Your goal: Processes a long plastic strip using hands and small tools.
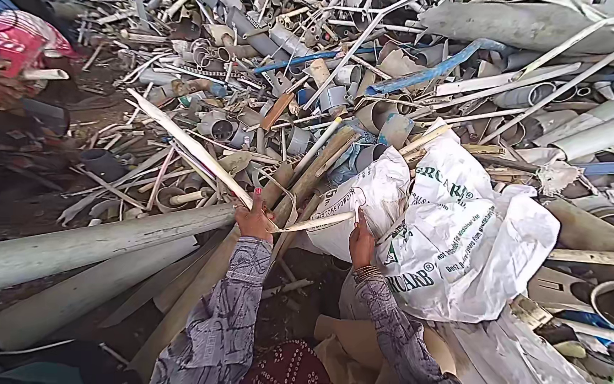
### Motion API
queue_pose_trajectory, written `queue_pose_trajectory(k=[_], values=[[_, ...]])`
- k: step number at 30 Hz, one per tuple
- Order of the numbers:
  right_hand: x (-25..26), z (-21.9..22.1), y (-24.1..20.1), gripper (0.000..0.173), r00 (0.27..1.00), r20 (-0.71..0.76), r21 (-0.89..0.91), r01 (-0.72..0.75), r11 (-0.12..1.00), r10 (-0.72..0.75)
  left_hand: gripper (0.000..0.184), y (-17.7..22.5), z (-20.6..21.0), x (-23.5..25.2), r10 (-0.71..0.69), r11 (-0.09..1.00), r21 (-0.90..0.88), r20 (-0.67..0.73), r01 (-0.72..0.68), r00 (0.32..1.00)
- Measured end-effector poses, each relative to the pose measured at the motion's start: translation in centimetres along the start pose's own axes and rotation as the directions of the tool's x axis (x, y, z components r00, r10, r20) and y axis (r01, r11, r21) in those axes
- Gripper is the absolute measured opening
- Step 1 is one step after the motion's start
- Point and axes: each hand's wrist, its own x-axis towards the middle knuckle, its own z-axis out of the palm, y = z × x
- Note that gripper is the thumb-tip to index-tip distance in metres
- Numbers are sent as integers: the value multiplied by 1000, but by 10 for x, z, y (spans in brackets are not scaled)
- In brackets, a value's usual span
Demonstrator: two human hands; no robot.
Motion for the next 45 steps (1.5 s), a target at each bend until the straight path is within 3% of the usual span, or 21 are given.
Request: queue_pose_trajectory(k=[3, 8, 11, 13, 16, 18, 20, 23, 25, 27, 29, 31, 33, 37, 39, 42, 45], values=[[-11, 2, -22, 49, 999, 17, 75, -40, 996, 39, 8, 0, 0, 2, -22, 991, -130, 40, 27, 999], [-78, 5, -97, 54, 934, -50, 131, 356, 925, -353, 9, -6, -2, 8, 25, 985, -169, 11, -22, 1000], [-80, 5, -101, 52, 902, -35, 95, 431, 897, -430, 7, -5, -3, 6, 22, 986, -165, -22, -26, 1000], [-60, 4, -75, 51, 944, -28, 39, 329, 943, -328, 8, -5, -4, 4, 1, 987, -158, -52, -9, 999], [-15, -9, -26, 48, 996, 66, -87, -50, 995, 55, 8, -6, -3, 2, -29, 983, -185, -85, 13, 996], [-7, -12, -18, 47, 993, 61, -93, -93, 991, 99, 8, -4, 1, 0, -39, 979, -204, -100, 18, 994], [-31, -6, -38, 47, 997, 8, -36, 75, 996, -75, 8, -5, 4, 0, -46, 979, -203, -116, 22, 992], [-77, 15, -90, 51, 911, -100, 118, 409, 905, -399, 10, -5, 2, 5, -59, 978, -209, -162, 24, 985], [-90, 23, -106, 51, 883, -107, 155, 469, 870, -457, 10, -8, -4, 10, -93, 975, -216, -207, 47, 974], [-75, 21, -92, 50, 919, -79, 107, 392, 914, -386, 12, -12, -9, 12, -128, 975, -206, -243, 78, 962], [-45, 15, -60, 49, 988, -33, 40, 152, 988, -150, 14, -15, -12, 13, -161, 975, -191, -265, 112, 951], [-17, 9, -29, 49, 998, -8, -22, -56, 998, 56, 15, -15, -10, 9, -174, 974, -189, -262, 127, 949], [-16, 10, -27, 49, 998, -55, -25, -18, 1000, 17, 16, -11, -5, 3, -170, 973, -194, -251, 123, 953], [-72, 37, -85, 50, 919, -178, 140, 378, 915, -352, 18, -16, -5, 9, -173, 972, -201, -258, 123, 950], [-94, 44, -105, 50, 871, -159, 175, 488, 855, -464, 31, -21, -13, 15, -195, 976, -151, -267, 158, 944], [-82, 41, -85, 52, 899, -120, 142, 436, 889, -422, 46, -22, -16, 15, -216, 972, -154, -280, 179, 935], [-43, 29, -39, 48, 989, -101, 79, 117, 990, -109, 35, -16, -11, 11, -213, 972, -159, -290, 173, 933]])
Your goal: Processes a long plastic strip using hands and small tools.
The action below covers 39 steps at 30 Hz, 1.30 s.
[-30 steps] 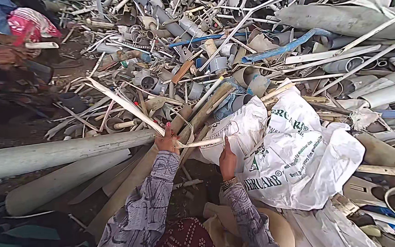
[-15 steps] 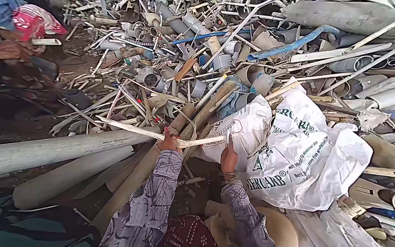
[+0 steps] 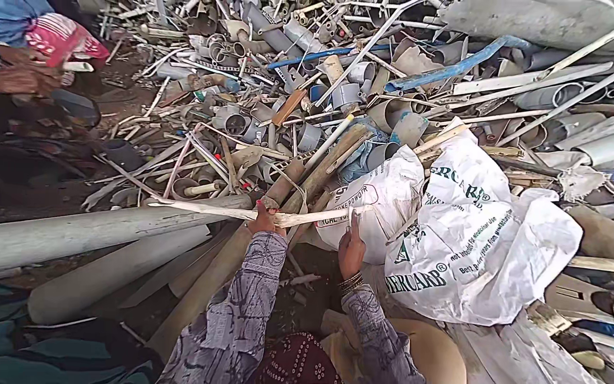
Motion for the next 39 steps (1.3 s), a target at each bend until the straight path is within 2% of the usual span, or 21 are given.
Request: queue_pose_trajectory(k=[2, 3, 6, 8, 10, 12, 14, 16, 18, 19, 21, 24, 26, 28, 30, 31, 33, 34, 36, 38, 39], values=[[19, -14, 17, 50, 984, 48, -86, -167, 982, 172, 25, -3, 1, -5, 11, 1000, -21, 25, -10, 1000], [22, -16, 14, 50, 984, 59, -97, -163, 982, 169, 21, -5, 1, -2, 19, 999, -33, 43, -18, 999], [-4, -3, -28, 51, 993, 22, 2, 119, 993, -119, 23, -7, 1, 2, 24, 999, -49, 37, -22, 999], [-23, 13, -57, 49, 942, -52, 89, 334, 938, -331, 33, -5, 2, 3, 9, 1000, -9, 6, -9, 1000], [-27, 20, -63, 49, 915, -76, 92, 402, 911, -396, 41, -7, -2, 7, -8, 999, 38, -10, 9, 1000], [-15, 21, -43, 47, 941, -102, 27, 328, 944, -324, 44, -7, -4, 9, -11, 999, 30, -11, 11, 1000], [6, 16, -12, 50, 989, -87, -40, 113, 993, -117, 42, -5, -2, 8, 5, 1000, 27, -14, -4, 1000], [24, 8, 13, 50, 992, -70, -70, -112, 991, 107, 44, -4, 0, 4, 13, 998, 59, -3, -13, 1000], [26, 6, 13, 50, 985, -83, -54, -155, 986, 150, 40, -5, 4, 0, 18, 998, 66, -1, -18, 1000], [20, 8, 5, 50, 990, -85, -28, -112, 993, 110, 38, -6, 6, -1, 22, 998, 58, -2, -22, 1000], [-1, 19, -24, 49, 993, -90, 53, 76, 996, -71, 37, -6, 8, 2, 41, 998, 37, -14, -40, 999], [-30, 30, -62, 52, 916, -65, 132, 402, 906, -396, 42, -10, 3, 14, 67, 992, 103, -1, -67, 998], [-30, 24, -61, 53, 905, -19, 136, 423, 896, -425, 43, -10, 0, 15, 48, 990, 133, 2, -48, 999], [-15, 17, -35, 47, 949, -44, 103, 316, 943, -313, 40, -10, 0, 14, 36, 993, 109, 2, -36, 999], [8, 2, -1, 47, 1000, -8, 51, 30, 998, -30, 32, -9, -1, 9, 23, 998, 61, 23, -24, 999], [22, -8, 13, 47, 993, 37, 0, -110, 994, 110, 23, -7, 1, 4, 21, 999, 23, 35, -22, 999], [35, -27, 17, 48, 970, 111, -90, -206, 974, 215, 7, -4, 7, -8, 28, 999, -42, 55, -26, 998], [32, -30, 9, 47, 976, 131, -82, -163, 983, 173, 7, -3, 9, -11, 39, 998, -56, 67, -35, 997], [7, -28, -24, 46, 990, 129, 3, 50, 999, -50, 5, -3, 9, -14, 53, 997, -57, 104, -47, 993], [-16, -16, -56, 48, 949, 53, 129, 303, 944, -311, 8, -1, 10, -12, 75, 995, -78, 119, -66, 990], [-23, -15, -64, 48, 931, 44, 156, 353, 923, -363, 10, 1, 9, -12, 76, 994, -83, 122, -66, 990]])
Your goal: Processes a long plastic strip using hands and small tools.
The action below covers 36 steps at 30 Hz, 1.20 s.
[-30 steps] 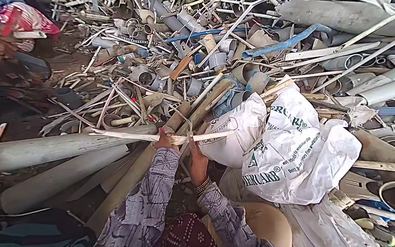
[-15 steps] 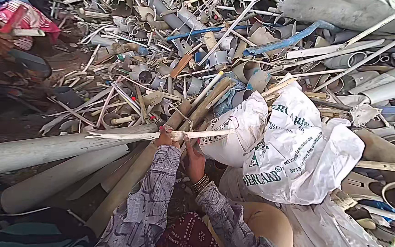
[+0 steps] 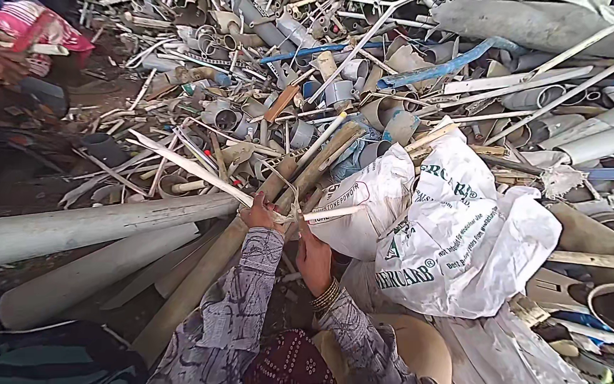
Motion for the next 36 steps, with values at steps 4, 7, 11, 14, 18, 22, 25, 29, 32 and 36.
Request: queue_pose_trajectory(k=[4, 7, 11, 14, 18, 22, 25, 29, 32, 36], values=[[7, -18, 38, 47, 983, 54, -116, -169, 979, 177, 14, 6, -2, -8, 62, 995, 77, 69, -67, 996], [19, -47, 93, 44, 859, 86, -220, -478, 851, 505, 19, 6, -4, -15, 155, 970, 156, 190, -186, 969], [38, -65, 105, 48, 688, 226, -364, -597, 715, 690, 18, 2, -7, -13, 318, 881, 220, 382, -419, 868], [20, -46, 72, 49, 846, 218, -281, -422, 862, 486, 9, -3, -10, 2, 442, 767, 280, 421, -577, 792], [25, -49, 91, 48, 751, 192, -328, -558, 762, 632, 13, -7, -16, 12, 503, 687, 344, 410, -640, 761], [30, -52, 91, 49, 682, 199, -381, -608, 697, 704, 22, -5, -10, 12, 518, 613, 406, 441, -678, 733], [19, -44, 97, 49, 727, 163, -295, -609, 736, 667, 29, -11, -11, 18, 510, 586, 467, 422, -662, 750], [13, -35, 106, 50, 720, 109, -234, -651, 722, 685, 34, -10, -12, 18, 509, 548, 494, 444, -675, 738], [7, -38, 103, 49, 787, 120, -247, -566, 786, 605, 35, -10, -11, 20, 518, 511, 503, 467, -697, 717], [19, -41, 104, 49, 692, 132, -230, -674, 701, 709, 37, -12, -14, 12, 518, 473, 513, 495, -716, 697]])
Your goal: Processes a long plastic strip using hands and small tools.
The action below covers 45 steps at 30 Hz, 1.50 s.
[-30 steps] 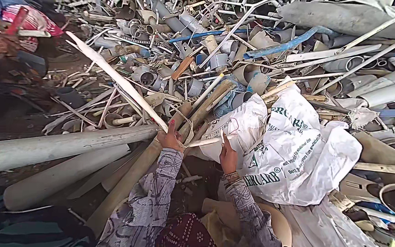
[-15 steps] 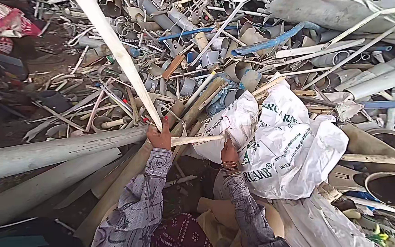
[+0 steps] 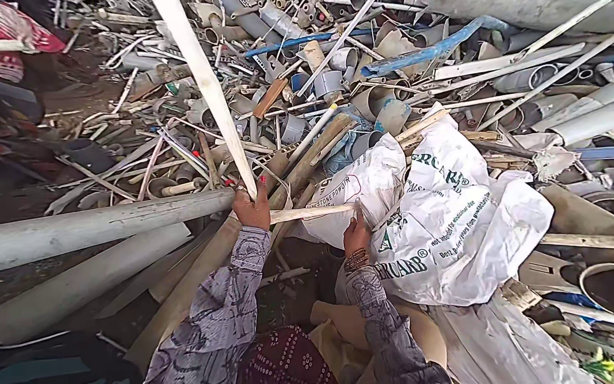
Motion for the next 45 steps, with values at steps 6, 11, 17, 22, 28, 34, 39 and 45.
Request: queue_pose_trajectory(k=[6, 11, 17, 22, 28, 34, 39, 45], values=[[-82, 35, -41, 52, 789, -110, 32, 611, 791, -605, 17, -5, 4, 2, -60, 967, -249, -52, 45, 997], [-25, 9, -10, 46, 956, -93, 59, 284, 957, -278, 16, 3, -1, -8, -39, 876, -482, -13, 28, 999], [-43, -12, -54, 50, 981, 125, -136, 163, 977, -146, 17, 4, 3, -16, 128, 812, -573, -14, -113, 992], [-75, 16, -53, 47, 780, -96, 35, 624, 781, -618, 17, 3, 2, -19, 117, 811, -576, -19, -106, 993], [-1, -23, -19, 50, 988, 137, -140, 88, 986, -68, 23, 13, -3, -27, 168, 755, -644, 3, -127, 986], [-89, 3, -75, 46, 889, 42, 41, 455, 890, -456, 22, 10, -1, -30, 190, 768, -619, -26, -165, 981], [-82, 10, -67, 45, 820, 38, 124, 563, 817, -570, 22, 3, -5, -28, 125, 752, -651, -16, -105, 992], [4, -18, -13, 48, 997, 70, -173, 38, 984, -26, 23, 9, -4, -31, 161, 718, -685, -15, -127, 987]])
